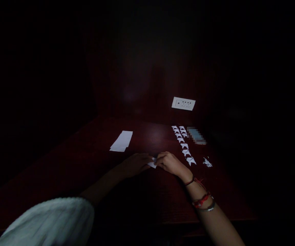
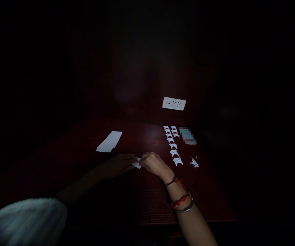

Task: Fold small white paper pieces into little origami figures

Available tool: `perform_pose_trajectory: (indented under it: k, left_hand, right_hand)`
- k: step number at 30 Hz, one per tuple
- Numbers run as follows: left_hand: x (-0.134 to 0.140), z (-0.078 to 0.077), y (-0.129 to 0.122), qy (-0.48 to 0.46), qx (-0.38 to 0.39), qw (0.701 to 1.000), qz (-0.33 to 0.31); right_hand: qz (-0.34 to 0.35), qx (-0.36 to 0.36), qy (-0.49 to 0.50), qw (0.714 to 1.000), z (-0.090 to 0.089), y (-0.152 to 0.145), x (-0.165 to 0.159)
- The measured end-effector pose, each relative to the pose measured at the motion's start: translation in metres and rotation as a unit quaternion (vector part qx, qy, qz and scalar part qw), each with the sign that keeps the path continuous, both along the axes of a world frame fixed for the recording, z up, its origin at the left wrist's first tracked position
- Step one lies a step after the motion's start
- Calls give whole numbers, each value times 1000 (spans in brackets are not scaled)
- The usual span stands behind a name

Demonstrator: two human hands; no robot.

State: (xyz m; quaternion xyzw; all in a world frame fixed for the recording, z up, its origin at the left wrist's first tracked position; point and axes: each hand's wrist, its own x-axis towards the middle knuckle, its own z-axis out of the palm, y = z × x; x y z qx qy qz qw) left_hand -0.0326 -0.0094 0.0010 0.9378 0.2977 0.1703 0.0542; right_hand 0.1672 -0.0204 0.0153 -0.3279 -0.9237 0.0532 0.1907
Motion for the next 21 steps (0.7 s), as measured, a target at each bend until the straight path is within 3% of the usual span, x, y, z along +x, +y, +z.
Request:
perform_pose_trajectory:
  k: [6, 11, 21]
  left_hand:
    - [8, 0, 2, 0, 4, 1000, 5]
    - [6, -6, 4, -4, 5, 1000, 0]
    - [4, -8, 3, -7, 18, 1000, -3]
  right_hand:
    - [2, 16, -31, 999, 2, -5, -4]
    - [44, -57, 18, 997, 3, -4, 2]
    - [-40, -84, 45, 995, 4, -4, 2]
